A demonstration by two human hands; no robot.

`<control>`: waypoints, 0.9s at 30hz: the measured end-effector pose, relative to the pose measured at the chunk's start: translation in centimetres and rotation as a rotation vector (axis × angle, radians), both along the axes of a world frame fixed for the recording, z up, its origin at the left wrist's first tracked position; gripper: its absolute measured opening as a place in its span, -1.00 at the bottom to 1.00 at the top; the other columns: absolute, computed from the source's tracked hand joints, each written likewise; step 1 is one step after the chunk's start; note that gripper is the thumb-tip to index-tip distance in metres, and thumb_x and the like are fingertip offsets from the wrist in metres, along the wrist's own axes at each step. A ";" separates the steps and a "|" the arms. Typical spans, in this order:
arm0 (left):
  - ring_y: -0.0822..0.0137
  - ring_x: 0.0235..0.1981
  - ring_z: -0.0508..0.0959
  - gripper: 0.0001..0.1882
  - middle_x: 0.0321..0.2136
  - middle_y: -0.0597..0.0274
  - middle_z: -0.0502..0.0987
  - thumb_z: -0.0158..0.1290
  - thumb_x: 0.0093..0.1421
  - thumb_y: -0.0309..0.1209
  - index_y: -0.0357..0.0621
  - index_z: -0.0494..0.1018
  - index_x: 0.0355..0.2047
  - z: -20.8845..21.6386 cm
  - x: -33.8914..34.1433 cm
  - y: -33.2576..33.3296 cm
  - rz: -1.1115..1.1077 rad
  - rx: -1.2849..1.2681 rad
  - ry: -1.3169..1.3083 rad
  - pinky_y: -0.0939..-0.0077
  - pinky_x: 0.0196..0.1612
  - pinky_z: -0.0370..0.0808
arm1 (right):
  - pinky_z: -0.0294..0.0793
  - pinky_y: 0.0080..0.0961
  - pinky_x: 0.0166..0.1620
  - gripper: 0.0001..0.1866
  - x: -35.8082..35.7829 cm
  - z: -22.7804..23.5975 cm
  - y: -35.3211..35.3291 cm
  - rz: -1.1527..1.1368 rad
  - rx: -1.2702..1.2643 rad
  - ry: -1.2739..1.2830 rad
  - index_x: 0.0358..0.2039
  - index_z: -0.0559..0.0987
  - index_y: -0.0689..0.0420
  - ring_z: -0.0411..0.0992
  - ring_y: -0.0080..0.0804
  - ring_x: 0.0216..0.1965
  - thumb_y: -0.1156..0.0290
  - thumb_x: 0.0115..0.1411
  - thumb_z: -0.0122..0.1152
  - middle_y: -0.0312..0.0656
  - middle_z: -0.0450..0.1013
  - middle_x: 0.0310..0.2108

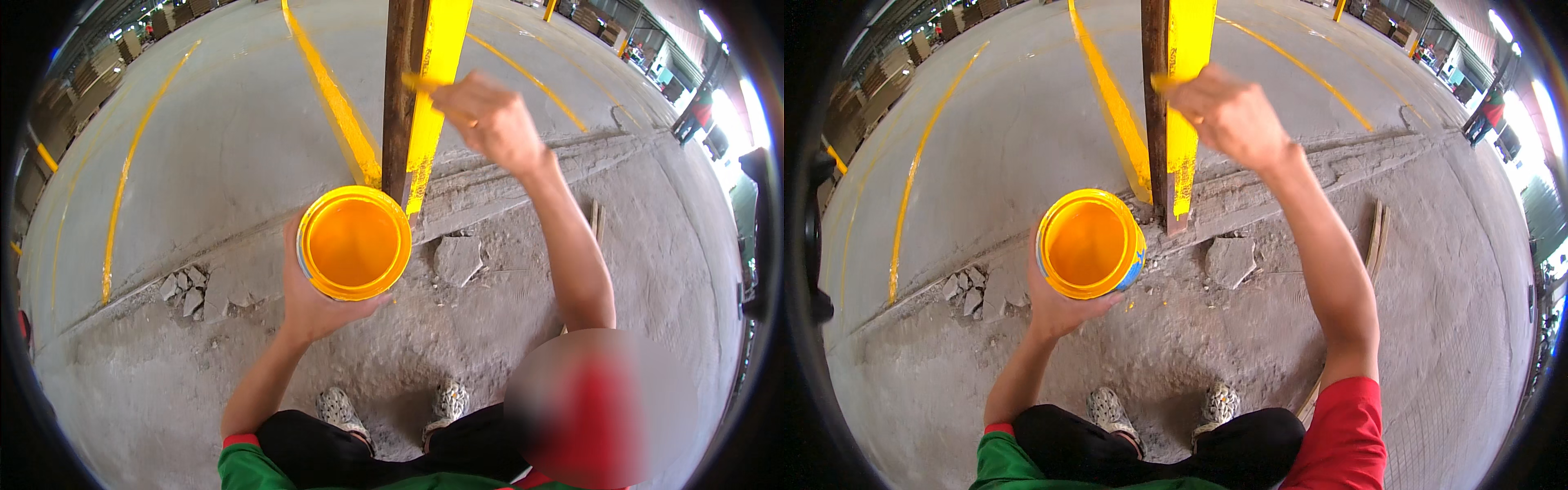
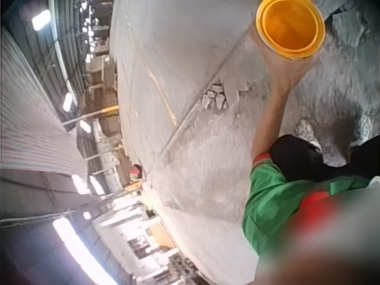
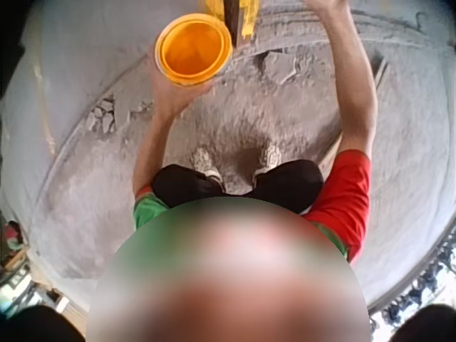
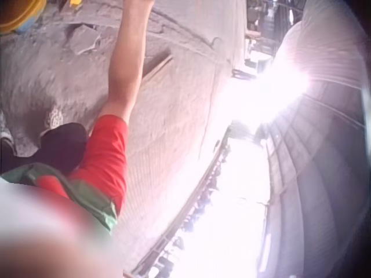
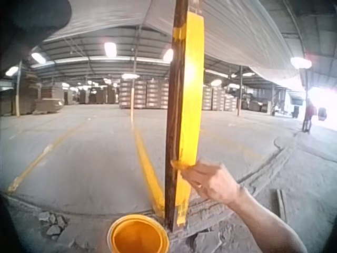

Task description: The person paints a metal pole yellow using a brush and a paint can. They repeatedly dip the brush into the can and apply paint to the pole, working from the base upward.

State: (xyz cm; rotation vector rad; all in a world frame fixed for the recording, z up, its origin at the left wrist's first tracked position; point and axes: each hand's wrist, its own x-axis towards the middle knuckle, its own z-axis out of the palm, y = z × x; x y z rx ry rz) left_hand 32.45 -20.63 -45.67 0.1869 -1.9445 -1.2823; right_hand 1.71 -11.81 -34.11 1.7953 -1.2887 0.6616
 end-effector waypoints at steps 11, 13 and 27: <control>0.13 0.26 0.41 0.26 0.22 0.01 0.32 0.60 -0.28 -0.34 -0.21 0.00 0.34 -0.1 -0.4 0.2 -0.046 0.106 0.017 0.15 0.33 0.34 | 0.67 -0.41 -0.32 -0.74 0.5 1.7 0.7 -0.171 -0.064 0.145 -0.19 0.70 0.11 0.52 -0.39 -0.38 0.60 0.07 0.36 -0.29 0.62 -0.32; 0.13 0.26 0.41 0.27 0.22 0.01 0.32 0.60 -0.30 -0.34 -0.21 0.00 0.34 -0.1 -0.3 0.1 -0.015 0.040 0.011 0.15 0.33 0.34 | 0.66 -0.46 -0.39 -0.77 1.3 -3.1 1.0 -0.126 0.077 0.066 -0.20 0.69 0.13 0.51 -0.42 -0.39 0.59 0.09 0.34 -0.31 0.61 -0.31; 0.12 0.25 0.42 0.24 0.21 0.03 0.33 0.59 -0.23 -0.32 -0.18 0.00 0.34 0.0 -0.5 0.2 -0.052 0.027 0.011 0.15 0.32 0.35 | 0.65 -0.45 -0.20 -0.75 -0.9 7.9 0.5 -0.065 -0.338 0.162 -0.24 0.74 0.10 0.60 -0.36 -0.29 0.63 0.04 0.43 -0.26 0.68 -0.23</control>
